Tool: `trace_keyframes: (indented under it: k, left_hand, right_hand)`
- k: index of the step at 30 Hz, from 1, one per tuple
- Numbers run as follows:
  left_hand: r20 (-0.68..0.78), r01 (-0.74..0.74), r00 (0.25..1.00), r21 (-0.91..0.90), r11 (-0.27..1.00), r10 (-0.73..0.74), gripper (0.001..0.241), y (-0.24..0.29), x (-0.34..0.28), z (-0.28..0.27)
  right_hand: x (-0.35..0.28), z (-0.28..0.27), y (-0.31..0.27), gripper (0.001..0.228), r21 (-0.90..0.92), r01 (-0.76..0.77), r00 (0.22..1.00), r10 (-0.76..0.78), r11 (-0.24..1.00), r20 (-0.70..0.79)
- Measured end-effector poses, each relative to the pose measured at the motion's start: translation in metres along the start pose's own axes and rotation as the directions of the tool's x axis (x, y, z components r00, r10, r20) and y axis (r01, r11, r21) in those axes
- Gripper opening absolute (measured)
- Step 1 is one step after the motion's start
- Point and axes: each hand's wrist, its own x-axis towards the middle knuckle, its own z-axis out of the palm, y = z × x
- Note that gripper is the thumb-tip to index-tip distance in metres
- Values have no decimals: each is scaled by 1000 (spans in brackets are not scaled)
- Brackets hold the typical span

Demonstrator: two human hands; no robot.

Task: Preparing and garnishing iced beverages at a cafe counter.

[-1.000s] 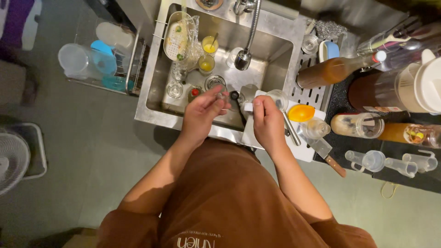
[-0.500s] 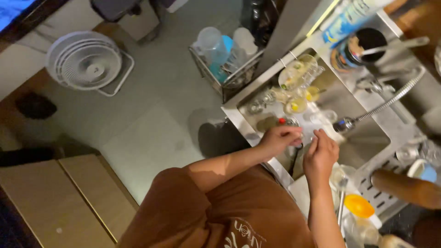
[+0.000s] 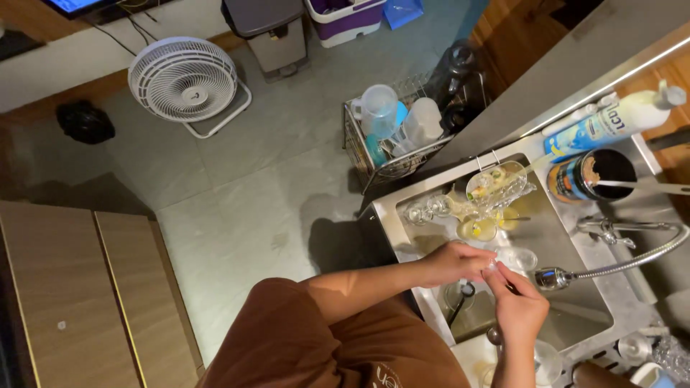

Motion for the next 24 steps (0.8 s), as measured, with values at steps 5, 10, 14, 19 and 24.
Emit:
trace_keyframes:
  k: [5,10,14,19,24]
  left_hand:
    - [161,75,986,-215,974,-41,42,-6,-3,-10]
    - [218,31,976,-153,988,3,39,-11,6,-24]
    - [103,58,994,-266,962,-32,25,-3,-5,-9]
    - [13,173,980,-560,810,-200,7,6,-19,11]
    - [18,288,942,-554,781,-335,12,33,-30,24]
  right_hand:
    - [-12,-5,-58,22,-288,253,965,-222,924,137]
    - [-14,4,-51,10,-324,331,943,-326,886,71]
    - [-26,12,-59,10,-411,528,814,-581,743,-6]
    - [-44,15,-64,26,-459,577,762,-647,675,6]
    - [-57,12,-66,26,-349,462,855,-513,816,-69]
